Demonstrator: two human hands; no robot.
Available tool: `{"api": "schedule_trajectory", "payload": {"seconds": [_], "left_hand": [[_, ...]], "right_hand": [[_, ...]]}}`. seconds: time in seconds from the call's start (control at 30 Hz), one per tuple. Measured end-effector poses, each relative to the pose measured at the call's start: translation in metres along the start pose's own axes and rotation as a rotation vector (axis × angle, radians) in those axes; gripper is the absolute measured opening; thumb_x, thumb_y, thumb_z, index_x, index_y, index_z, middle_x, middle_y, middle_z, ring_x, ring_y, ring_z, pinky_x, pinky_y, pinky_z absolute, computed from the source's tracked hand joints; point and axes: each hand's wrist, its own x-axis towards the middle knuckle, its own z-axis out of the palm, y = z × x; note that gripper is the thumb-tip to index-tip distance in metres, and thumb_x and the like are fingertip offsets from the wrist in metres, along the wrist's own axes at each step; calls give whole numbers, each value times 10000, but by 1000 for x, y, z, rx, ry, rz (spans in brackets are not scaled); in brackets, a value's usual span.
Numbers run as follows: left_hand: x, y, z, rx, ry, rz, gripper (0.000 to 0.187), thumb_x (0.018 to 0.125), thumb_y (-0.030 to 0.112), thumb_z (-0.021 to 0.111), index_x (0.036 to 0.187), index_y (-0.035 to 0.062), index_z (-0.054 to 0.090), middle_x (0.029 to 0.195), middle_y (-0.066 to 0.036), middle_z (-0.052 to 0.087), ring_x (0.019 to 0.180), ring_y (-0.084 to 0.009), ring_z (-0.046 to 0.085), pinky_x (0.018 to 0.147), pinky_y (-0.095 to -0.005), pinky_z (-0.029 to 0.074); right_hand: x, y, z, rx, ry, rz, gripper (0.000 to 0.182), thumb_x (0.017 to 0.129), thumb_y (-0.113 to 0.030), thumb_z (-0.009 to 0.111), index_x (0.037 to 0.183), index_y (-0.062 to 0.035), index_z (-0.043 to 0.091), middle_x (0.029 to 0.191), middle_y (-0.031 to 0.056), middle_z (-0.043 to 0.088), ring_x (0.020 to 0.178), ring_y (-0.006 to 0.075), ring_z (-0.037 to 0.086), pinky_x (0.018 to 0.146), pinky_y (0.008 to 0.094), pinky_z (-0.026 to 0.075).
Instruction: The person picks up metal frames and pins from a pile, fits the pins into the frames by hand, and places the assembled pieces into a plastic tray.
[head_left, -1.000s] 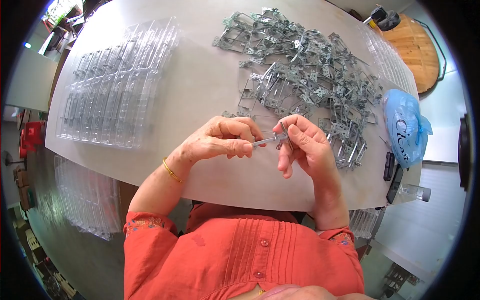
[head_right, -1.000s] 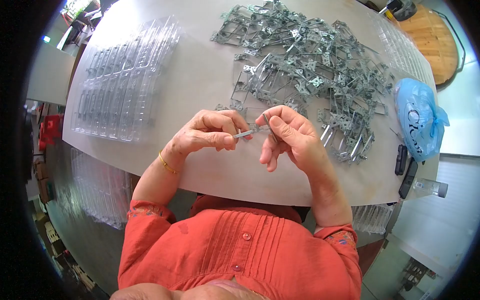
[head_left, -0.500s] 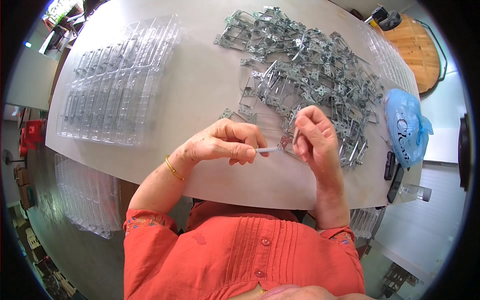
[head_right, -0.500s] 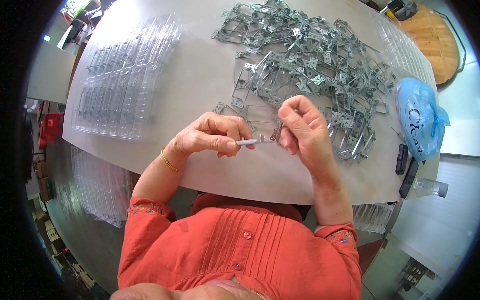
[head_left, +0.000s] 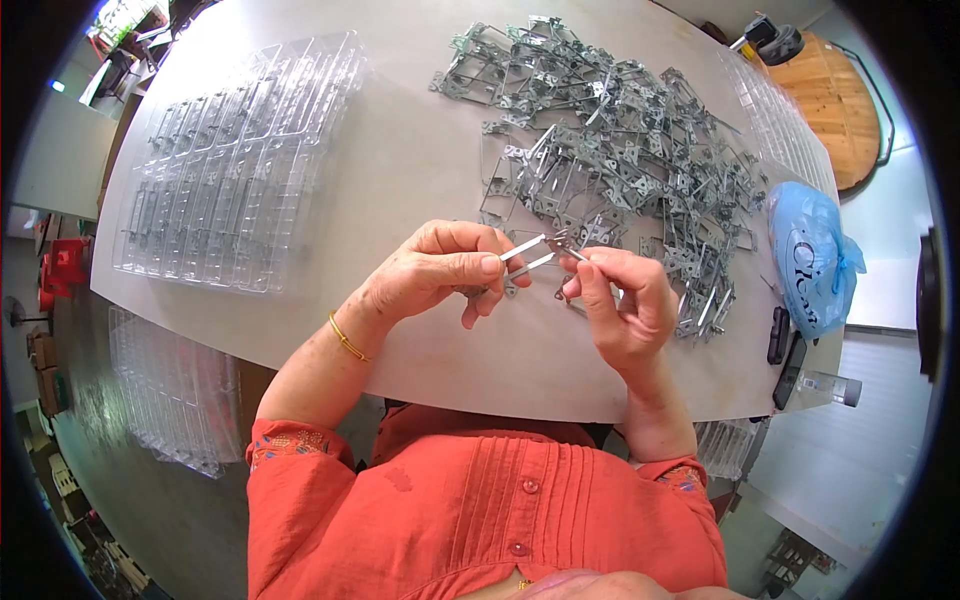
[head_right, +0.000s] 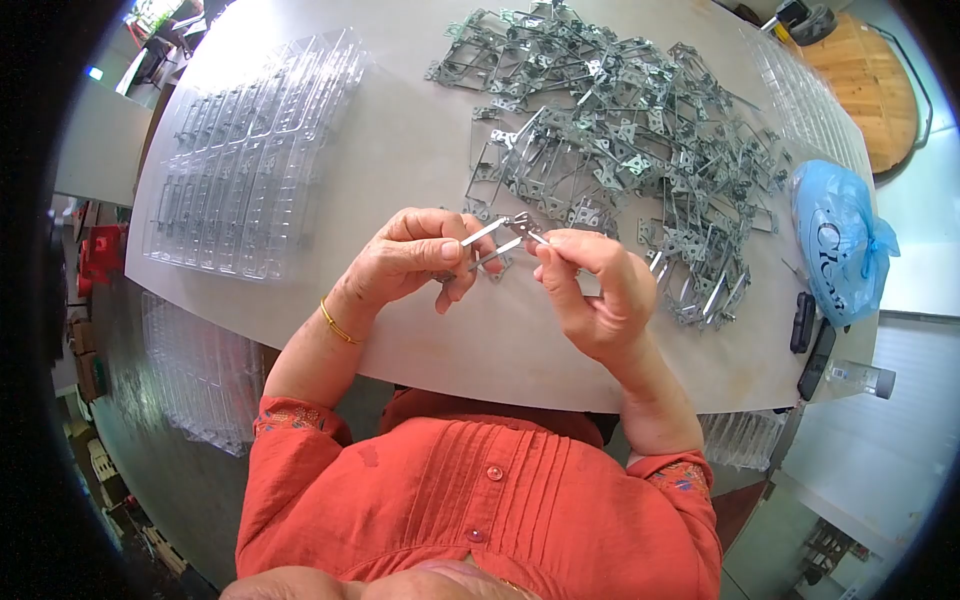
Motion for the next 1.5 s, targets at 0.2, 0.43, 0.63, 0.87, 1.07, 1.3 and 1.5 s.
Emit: {"api": "schedule_trajectory", "payload": {"seconds": [0.2, 0.43, 0.63, 0.87, 1.07, 1.3, 1.5], "left_hand": [[1, -3, -1, 10, -48, 29, 274, 988, 214, 671, 1001, -58, 705, 962, -163, 691, 698, -172, 652, 524, -294, 532], [1, 2, -2, 8, 50, 6, 249, 975, 209, 686, 959, -39, 703, 968, -150, 692, 689, -149, 637, 515, -273, 501], [1, 1, 1, 91, -3, -66, 243, 980, 231, 690, 1018, -8, 673, 964, -130, 712, 687, -132, 634, 523, -266, 501], [0, -3, -6, -138, -17, -15, 463, 940, 288, 734, 1218, -17, 524, 1073, -269, 686, 628, -209, 647, 481, -286, 503], [4, -4, -3, -165, -182, 169, 988, 828, 229, 865, 1568, 0, 251, 1171, -271, 657, 769, -285, 722, 570, -352, 593], [0, -2, -1, 2, -46, 111, 831, 878, 226, 820, 1533, 12, 355, 1094, -216, 667, 720, -239, 707, 587, -343, 593], [4, -8, -6, 89, -17, 212, 677, 912, 328, 778, 1441, 6, 502, 1166, -154, 661, 1011, -212, 677, 720, -323, 585]], "right_hand": [[12, -1, 1, -371, -76, -378, 280, 835, 62, 779, 1045, -30, 618, 902, 131, 722, 705, 239, 718, 581, 318, 566], [-2, -5, -1, -112, 12, -160, 219, 873, 49, 748, 1028, -28, 614, 953, 144, 698, 706, 173, 643, 597, 273, 515], [7, -9, -5, 74, -76, 105, 95, 935, -5, 714, 978, -28, 633, 1190, 154, 639, 811, 84, 570, 686, 216, 469], [5, -9, 3, 310, -79, 370, 102, 981, -25, 676, 1051, -34, 603, 1079, 80, 633, 769, 82, 601, 655, 228, 515], [8, -4, 1, 643, -14, 584, 102, 1029, -104, 632, 1074, -29, 579, 978, 57, 616, 706, 118, 627, 568, 263, 525], [3, -4, 10, 724, -55, 708, 134, 1041, -141, 621, 1093, -33, 562, 921, 52, 615, 689, 137, 633, 556, 284, 534], [1, -9, 11, 628, -104, 724, 137, 1044, -140, 614, 1105, -35, 552, 988, 68, 618, 710, 127, 635, 568, 283, 541]]}}
